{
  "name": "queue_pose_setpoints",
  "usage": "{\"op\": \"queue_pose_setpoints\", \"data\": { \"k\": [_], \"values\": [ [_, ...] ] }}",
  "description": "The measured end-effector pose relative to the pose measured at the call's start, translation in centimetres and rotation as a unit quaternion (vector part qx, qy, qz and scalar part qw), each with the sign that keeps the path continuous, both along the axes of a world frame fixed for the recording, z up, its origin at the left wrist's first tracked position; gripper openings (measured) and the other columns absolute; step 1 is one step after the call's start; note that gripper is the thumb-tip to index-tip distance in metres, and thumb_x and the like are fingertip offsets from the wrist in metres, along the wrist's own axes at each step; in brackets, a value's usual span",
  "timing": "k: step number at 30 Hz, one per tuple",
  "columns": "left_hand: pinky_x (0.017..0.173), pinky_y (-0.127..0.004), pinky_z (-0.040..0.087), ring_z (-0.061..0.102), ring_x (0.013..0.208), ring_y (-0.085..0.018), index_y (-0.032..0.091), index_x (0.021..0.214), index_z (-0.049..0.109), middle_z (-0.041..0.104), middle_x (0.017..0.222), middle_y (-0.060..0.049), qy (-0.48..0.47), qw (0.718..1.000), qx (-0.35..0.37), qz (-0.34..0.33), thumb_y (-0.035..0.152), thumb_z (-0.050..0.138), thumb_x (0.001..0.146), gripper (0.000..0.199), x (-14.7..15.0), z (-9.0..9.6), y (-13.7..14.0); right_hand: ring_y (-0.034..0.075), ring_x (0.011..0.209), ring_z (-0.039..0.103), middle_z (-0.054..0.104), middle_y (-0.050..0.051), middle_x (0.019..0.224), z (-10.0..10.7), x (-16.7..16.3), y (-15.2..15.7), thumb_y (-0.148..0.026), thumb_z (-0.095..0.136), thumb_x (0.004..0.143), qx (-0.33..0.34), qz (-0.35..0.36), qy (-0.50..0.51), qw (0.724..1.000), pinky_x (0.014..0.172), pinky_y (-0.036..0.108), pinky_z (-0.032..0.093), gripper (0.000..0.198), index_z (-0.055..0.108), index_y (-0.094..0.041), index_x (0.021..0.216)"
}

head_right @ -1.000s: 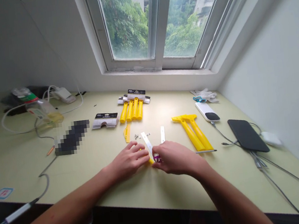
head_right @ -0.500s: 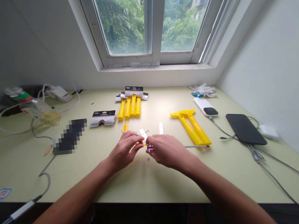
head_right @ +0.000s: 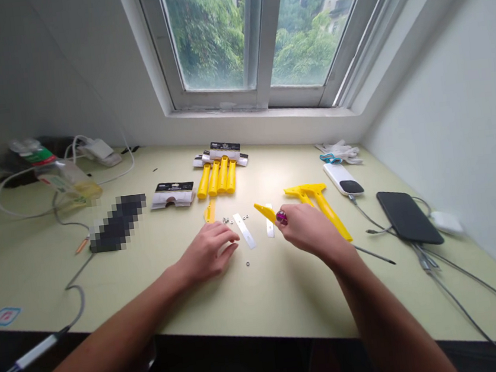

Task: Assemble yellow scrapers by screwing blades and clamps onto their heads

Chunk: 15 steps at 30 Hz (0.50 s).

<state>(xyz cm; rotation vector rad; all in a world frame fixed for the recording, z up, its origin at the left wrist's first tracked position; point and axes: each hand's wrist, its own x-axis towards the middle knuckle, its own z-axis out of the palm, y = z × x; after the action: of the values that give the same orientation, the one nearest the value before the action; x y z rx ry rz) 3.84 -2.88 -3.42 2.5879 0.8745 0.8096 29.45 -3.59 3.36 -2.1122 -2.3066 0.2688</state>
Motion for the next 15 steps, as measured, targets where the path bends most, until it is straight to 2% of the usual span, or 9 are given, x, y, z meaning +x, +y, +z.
{"op": "queue_pose_setpoints", "data": {
  "k": [4,7,10,15],
  "values": [
    [0.082,-0.035,0.044,0.058,0.093,-0.020,0.021,0.109,0.067,0.067,0.099,-0.005,0.076,0.995,0.009,-0.062,0.026,0.060,0.090,0.021,0.3,-0.4,-0.7,0.013,0.052,0.042,0.058,0.002,0.061,-0.6,0.4,0.6,-0.035,0.047,0.088,-0.003,-0.010,-0.005,1.000,0.050,0.029,0.021,0.032,0.040,-0.021,0.061],
    [0.078,-0.033,0.041,0.057,0.092,-0.019,0.024,0.103,0.069,0.066,0.099,-0.004,0.101,0.991,0.049,-0.075,0.025,0.056,0.093,0.017,0.7,-0.9,-1.0,0.013,0.056,0.047,0.062,0.003,0.066,-0.2,-0.9,1.0,-0.036,0.049,0.088,0.001,0.002,0.005,1.000,0.051,0.028,0.023,0.029,0.046,-0.020,0.064],
    [0.075,-0.032,0.040,0.056,0.085,-0.017,0.023,0.093,0.070,0.065,0.094,-0.002,0.117,0.988,0.073,-0.073,0.021,0.053,0.093,0.017,1.0,-1.3,-1.1,0.015,0.061,0.054,0.067,0.005,0.073,0.7,-4.0,1.9,-0.034,0.050,0.088,-0.011,0.057,-0.006,0.998,0.051,0.027,0.025,0.022,0.057,-0.020,0.071],
    [0.074,-0.032,0.040,0.055,0.085,-0.017,0.022,0.090,0.069,0.065,0.093,-0.004,0.123,0.985,0.095,-0.077,0.021,0.055,0.091,0.014,1.0,-1.6,-1.0,0.022,0.074,0.066,0.071,0.013,0.085,2.0,-10.4,4.4,-0.028,0.052,0.088,-0.027,0.129,-0.063,0.989,0.058,0.028,0.036,0.019,0.068,-0.018,0.085]
  ]
}}
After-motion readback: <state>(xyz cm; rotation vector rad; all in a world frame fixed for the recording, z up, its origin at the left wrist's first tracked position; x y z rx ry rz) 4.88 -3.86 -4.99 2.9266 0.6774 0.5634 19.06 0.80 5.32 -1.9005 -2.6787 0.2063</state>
